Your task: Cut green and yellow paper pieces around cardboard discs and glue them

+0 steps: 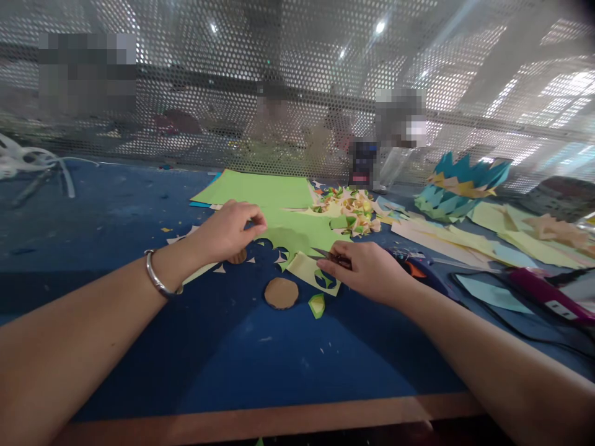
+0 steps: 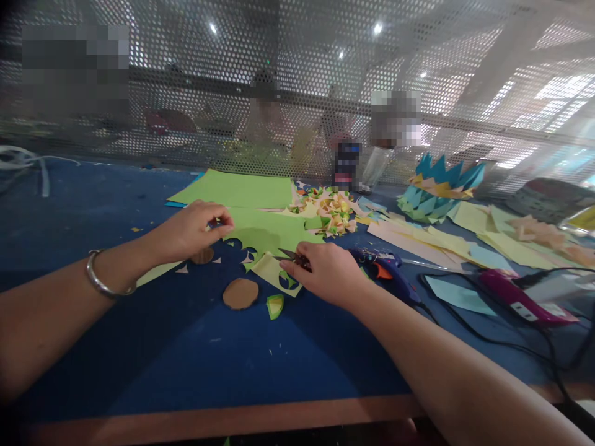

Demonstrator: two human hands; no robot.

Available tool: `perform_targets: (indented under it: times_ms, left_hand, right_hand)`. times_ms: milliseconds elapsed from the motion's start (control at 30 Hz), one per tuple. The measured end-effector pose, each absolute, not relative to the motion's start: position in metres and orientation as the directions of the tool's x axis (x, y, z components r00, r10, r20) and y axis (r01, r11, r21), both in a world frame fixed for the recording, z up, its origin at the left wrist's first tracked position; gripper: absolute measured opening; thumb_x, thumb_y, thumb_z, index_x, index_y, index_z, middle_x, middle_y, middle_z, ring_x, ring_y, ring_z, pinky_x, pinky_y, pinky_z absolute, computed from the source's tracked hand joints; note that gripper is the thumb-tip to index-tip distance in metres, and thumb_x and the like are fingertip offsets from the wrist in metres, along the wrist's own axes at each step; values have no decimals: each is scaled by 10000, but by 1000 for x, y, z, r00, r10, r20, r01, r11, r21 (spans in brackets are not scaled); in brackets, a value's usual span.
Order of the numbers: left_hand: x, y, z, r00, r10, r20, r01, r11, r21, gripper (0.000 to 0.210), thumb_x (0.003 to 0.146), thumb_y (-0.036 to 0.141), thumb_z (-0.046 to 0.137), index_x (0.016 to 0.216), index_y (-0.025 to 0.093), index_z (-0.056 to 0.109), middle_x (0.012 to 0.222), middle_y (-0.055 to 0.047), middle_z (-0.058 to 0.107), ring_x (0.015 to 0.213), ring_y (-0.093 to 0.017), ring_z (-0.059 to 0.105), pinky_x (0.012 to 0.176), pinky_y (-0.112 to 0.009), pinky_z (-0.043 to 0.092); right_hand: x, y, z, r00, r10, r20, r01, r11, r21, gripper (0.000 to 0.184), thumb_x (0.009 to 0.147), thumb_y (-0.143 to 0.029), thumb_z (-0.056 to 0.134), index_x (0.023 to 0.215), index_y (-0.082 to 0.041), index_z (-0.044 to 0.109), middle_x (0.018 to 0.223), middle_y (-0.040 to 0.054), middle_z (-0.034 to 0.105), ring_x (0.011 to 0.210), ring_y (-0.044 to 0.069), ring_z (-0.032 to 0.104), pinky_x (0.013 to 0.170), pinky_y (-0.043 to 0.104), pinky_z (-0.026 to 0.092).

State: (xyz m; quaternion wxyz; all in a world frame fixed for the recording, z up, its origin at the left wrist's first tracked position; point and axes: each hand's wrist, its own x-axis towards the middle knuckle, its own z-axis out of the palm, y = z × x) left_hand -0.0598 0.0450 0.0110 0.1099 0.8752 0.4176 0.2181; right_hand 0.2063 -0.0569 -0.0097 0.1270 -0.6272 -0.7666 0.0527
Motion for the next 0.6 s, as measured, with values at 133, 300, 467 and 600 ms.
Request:
perform_targets:
  times_ms: [133,300,467,600]
  left_hand:
    - [-52,29,16,368,881,299,455,-451,768,230,802,420,700,865,199,700,832,-56,701,760,-179,602,728,-302,428]
    - [-42,12,16,339,911,233,185,-307,933,230,739,366,786,863,181,728,898,-59,707,853,-169,621,829,-304,460]
    - [-36,5,20,321,919,230,66,-264,962,202,706,266,816,865,177,728,905,-34,703,902,-160,621,887,-297,443]
    - [-22,-8,27,271,958,90,-39,-83,996,222,692,246,824,885,177,738,935,-38,722,881,-153,611,777,-282,419]
  right_hand:
    - [206,-58,-11,-164,980,111,971,180,-156,431,931,-584,492,716,-210,514,616,13,571,550,138,443,518,283,211]
    - [200,-64,-8,-139,984,116,986,148,-73,393,922,-564,516,761,-206,529,652,31,606,550,144,468,507,298,178]
    - [195,-70,-7,-157,980,126,988,155,28,359,937,-546,499,830,-205,539,723,51,659,631,191,582,512,310,161]
    - [194,-74,-6,-176,972,155,980,159,117,374,951,-557,487,885,-199,569,806,71,699,683,229,640,523,320,147]
